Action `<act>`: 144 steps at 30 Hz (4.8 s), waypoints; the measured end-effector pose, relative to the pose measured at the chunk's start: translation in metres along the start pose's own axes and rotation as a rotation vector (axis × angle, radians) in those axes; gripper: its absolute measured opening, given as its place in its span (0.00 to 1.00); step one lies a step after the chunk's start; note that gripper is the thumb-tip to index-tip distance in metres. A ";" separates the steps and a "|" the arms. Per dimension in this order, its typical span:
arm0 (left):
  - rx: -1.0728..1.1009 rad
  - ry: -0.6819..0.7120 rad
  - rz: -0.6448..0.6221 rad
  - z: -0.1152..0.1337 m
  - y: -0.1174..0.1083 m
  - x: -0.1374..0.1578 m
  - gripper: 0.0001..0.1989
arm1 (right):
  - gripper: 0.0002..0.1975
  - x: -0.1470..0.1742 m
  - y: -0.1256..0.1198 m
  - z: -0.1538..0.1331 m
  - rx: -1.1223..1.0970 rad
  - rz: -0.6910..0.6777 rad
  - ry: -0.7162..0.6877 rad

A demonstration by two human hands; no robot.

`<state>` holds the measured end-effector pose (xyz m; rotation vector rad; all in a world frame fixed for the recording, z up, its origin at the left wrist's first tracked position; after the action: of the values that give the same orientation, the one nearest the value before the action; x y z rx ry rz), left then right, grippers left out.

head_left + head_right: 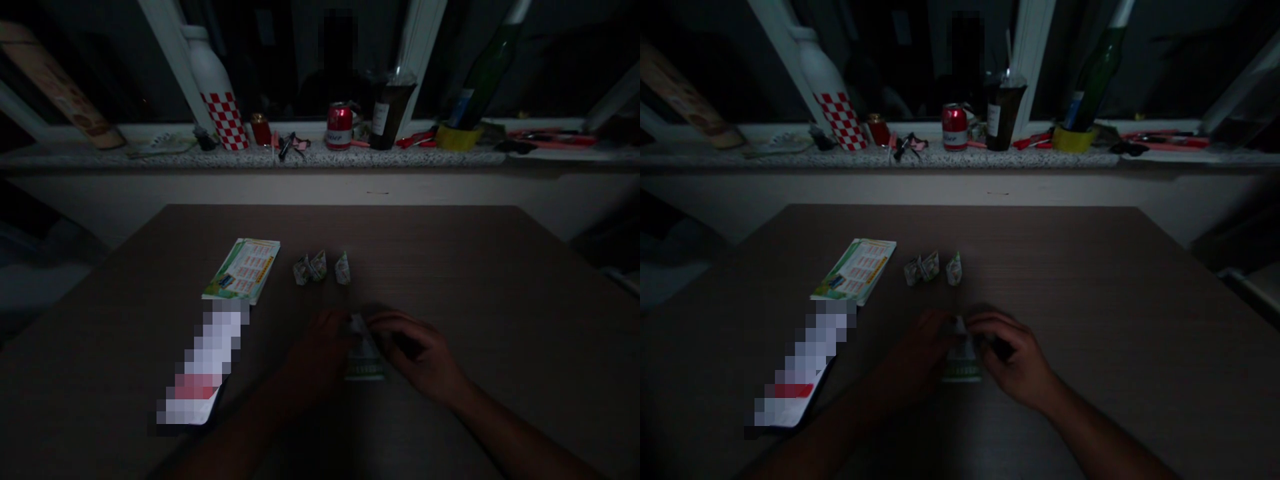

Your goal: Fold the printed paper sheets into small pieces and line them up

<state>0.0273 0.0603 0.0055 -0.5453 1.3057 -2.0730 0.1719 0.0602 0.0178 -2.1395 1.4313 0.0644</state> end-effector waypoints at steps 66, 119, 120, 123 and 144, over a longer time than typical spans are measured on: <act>0.079 -0.196 0.195 -0.034 -0.011 0.005 0.16 | 0.05 -0.004 0.023 0.005 0.421 -0.211 -0.161; -0.071 -0.487 0.219 -0.033 -0.013 0.002 0.09 | 0.06 -0.006 0.027 0.003 0.445 -0.216 -0.156; -0.069 -0.490 0.218 -0.034 -0.013 0.002 0.09 | 0.05 -0.007 0.027 0.002 0.447 -0.216 -0.153; -0.062 -0.497 0.217 -0.034 -0.013 0.002 0.08 | 0.04 -0.007 0.027 0.002 0.454 -0.209 -0.159; -0.057 -0.520 0.208 -0.033 -0.013 0.001 0.10 | 0.05 -0.007 0.027 0.002 0.453 -0.205 -0.176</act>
<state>0.0022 0.0853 0.0027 -0.8647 1.0605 -1.5854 0.1460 0.0591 0.0072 -1.8390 1.0065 -0.1338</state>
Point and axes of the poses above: each hand's wrist, its own x-axis away from the middle knuckle, its own y-axis out of the palm, z = x × y, the point moved 7 cm from there along -x, towards the middle knuckle, and after that the axes turned 8 degrees about -z, right-handed, at the moved point
